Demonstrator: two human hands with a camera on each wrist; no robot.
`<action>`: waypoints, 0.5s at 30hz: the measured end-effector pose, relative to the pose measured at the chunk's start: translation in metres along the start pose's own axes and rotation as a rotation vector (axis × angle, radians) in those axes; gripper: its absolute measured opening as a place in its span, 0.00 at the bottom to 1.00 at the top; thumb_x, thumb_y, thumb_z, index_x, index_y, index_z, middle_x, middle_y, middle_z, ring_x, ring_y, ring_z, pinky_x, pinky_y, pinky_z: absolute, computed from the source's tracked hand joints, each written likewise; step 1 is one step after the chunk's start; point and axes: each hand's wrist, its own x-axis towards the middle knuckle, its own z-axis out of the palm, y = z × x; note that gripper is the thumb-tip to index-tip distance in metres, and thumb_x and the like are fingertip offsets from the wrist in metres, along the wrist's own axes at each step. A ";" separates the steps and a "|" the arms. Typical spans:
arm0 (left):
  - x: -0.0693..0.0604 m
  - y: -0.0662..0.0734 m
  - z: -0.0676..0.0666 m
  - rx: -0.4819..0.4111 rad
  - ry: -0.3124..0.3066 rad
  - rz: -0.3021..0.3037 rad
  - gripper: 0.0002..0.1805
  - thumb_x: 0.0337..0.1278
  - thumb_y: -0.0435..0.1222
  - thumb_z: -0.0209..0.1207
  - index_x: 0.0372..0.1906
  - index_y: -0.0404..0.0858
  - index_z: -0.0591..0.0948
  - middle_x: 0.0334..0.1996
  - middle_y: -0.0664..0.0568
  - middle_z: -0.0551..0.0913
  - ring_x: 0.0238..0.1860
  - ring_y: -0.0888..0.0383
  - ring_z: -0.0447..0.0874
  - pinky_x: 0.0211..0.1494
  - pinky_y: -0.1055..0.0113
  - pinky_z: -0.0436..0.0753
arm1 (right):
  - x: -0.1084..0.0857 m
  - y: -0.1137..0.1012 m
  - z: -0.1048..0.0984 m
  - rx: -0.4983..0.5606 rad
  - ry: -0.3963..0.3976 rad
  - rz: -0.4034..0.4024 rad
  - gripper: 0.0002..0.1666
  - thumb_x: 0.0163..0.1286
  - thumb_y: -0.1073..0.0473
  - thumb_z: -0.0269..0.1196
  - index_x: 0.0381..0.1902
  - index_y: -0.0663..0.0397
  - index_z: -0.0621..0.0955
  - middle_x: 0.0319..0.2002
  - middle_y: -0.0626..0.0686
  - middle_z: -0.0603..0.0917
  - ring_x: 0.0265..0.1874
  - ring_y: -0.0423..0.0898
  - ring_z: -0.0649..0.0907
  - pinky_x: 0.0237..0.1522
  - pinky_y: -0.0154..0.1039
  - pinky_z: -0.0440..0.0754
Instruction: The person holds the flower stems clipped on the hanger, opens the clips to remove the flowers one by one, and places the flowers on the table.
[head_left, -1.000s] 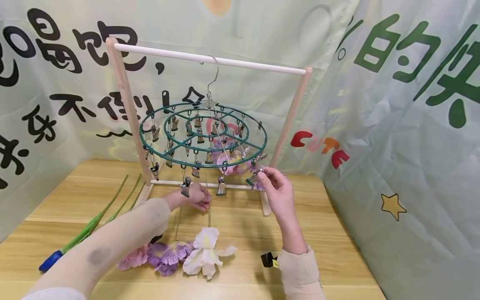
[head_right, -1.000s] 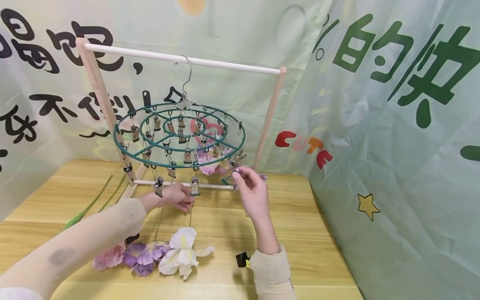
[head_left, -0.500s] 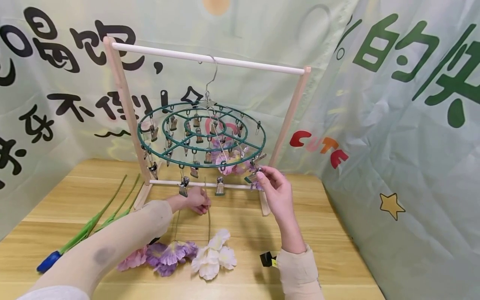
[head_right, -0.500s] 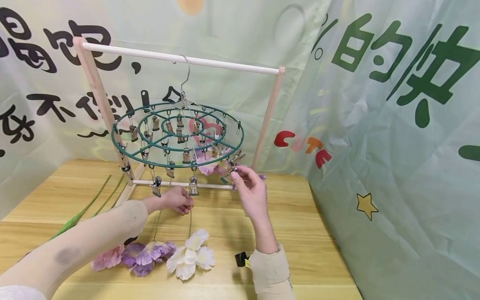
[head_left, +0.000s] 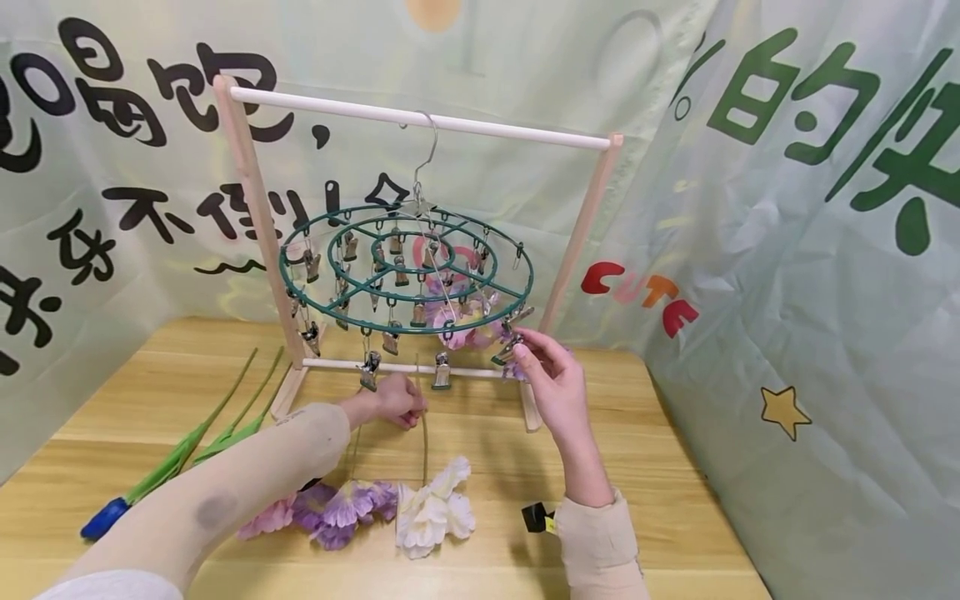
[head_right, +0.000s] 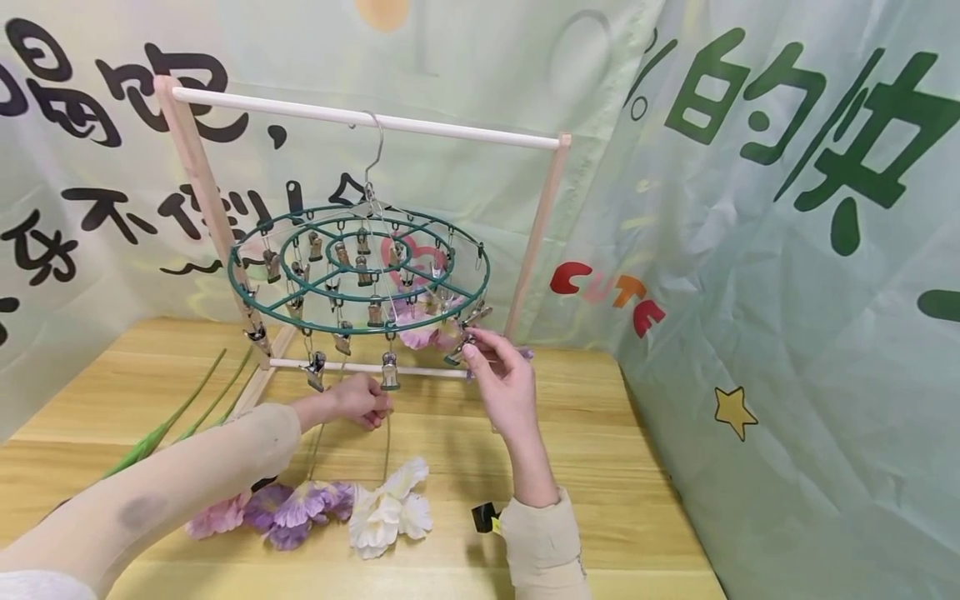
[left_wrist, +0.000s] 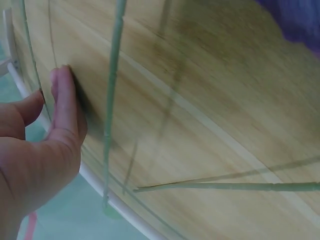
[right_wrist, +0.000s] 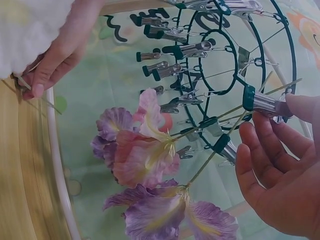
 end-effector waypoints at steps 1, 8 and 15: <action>-0.001 0.000 0.000 0.020 0.006 0.011 0.12 0.76 0.30 0.57 0.37 0.24 0.82 0.26 0.44 0.83 0.24 0.58 0.84 0.38 0.62 0.92 | 0.000 0.000 0.000 -0.004 0.001 -0.004 0.17 0.76 0.63 0.65 0.59 0.63 0.84 0.45 0.50 0.86 0.42 0.40 0.84 0.40 0.31 0.85; -0.007 0.010 -0.006 0.265 0.222 0.146 0.13 0.74 0.35 0.59 0.45 0.25 0.80 0.33 0.44 0.81 0.31 0.55 0.79 0.40 0.60 0.87 | -0.002 -0.004 0.002 -0.001 -0.007 -0.002 0.17 0.76 0.63 0.65 0.60 0.62 0.84 0.47 0.52 0.85 0.43 0.41 0.84 0.42 0.35 0.87; -0.028 0.037 0.002 0.264 0.444 0.517 0.08 0.69 0.27 0.60 0.48 0.26 0.79 0.36 0.42 0.82 0.34 0.53 0.81 0.38 0.62 0.85 | -0.005 -0.003 0.007 0.031 -0.026 0.031 0.18 0.76 0.64 0.64 0.60 0.65 0.83 0.50 0.59 0.86 0.43 0.40 0.85 0.44 0.30 0.86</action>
